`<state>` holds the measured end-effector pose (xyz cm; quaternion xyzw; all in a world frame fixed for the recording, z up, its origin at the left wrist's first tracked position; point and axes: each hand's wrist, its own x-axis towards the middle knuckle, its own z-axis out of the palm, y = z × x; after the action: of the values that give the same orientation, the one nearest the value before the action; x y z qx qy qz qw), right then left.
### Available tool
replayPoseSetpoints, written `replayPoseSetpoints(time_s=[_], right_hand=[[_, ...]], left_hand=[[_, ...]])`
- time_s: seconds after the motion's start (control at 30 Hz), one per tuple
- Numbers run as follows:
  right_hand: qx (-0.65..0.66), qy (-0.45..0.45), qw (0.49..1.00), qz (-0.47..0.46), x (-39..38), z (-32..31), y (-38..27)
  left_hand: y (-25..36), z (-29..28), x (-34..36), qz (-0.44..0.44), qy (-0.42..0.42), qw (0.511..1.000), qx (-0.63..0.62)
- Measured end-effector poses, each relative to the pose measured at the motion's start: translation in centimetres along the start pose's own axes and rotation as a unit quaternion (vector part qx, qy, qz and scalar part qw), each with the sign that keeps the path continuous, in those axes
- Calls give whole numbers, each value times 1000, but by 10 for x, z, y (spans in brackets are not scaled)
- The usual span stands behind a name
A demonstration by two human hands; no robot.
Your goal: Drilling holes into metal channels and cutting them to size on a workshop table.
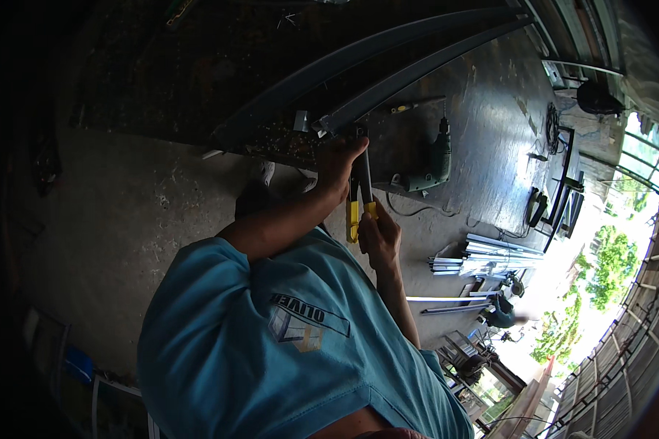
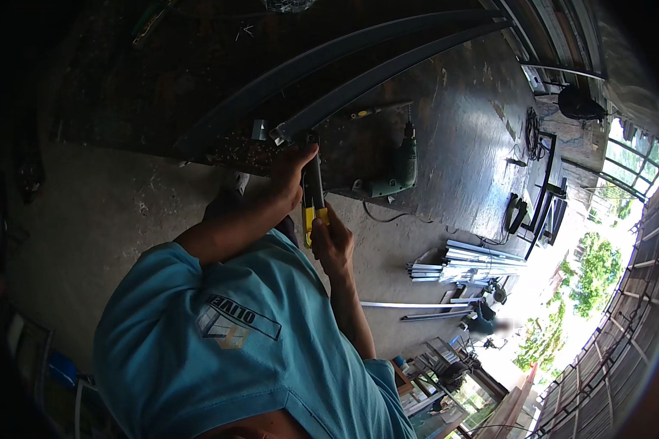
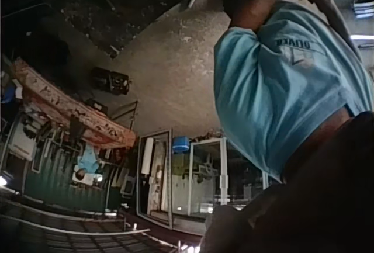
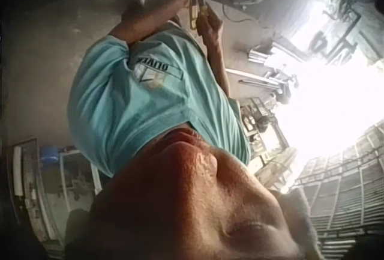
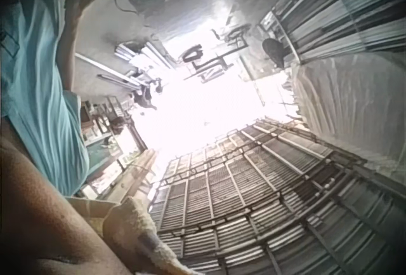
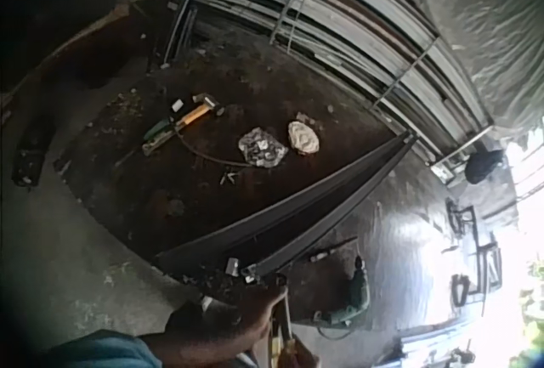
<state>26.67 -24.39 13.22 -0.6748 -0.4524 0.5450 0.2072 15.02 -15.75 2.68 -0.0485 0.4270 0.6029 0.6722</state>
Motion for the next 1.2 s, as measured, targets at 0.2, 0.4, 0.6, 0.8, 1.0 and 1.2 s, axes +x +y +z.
replayPoseSetpoints(time_s=[0.2,0.4,0.6,0.8,1.0,1.2], right_hand=[[-15,4,1000,9,0,3,4],[-17,-17,1000,7,3,-1,8],[-82,-26,995,48,1,-8,-5],[-136,-46,989,-39,25,-16,45],[-175,-14,974,145,34,23,28],[-341,-69,926,148,37,4,-18]], left_hand=[[2,-1,-3,9,-5,1000,-6],[-10,-12,8,0,-36,999,8],[-19,-27,19,39,-90,994,36],[3,-8,3,-54,-47,994,-77],[6,-5,6,-107,-49,987,-108],[-4,-12,13,-89,-49,991,-92]])
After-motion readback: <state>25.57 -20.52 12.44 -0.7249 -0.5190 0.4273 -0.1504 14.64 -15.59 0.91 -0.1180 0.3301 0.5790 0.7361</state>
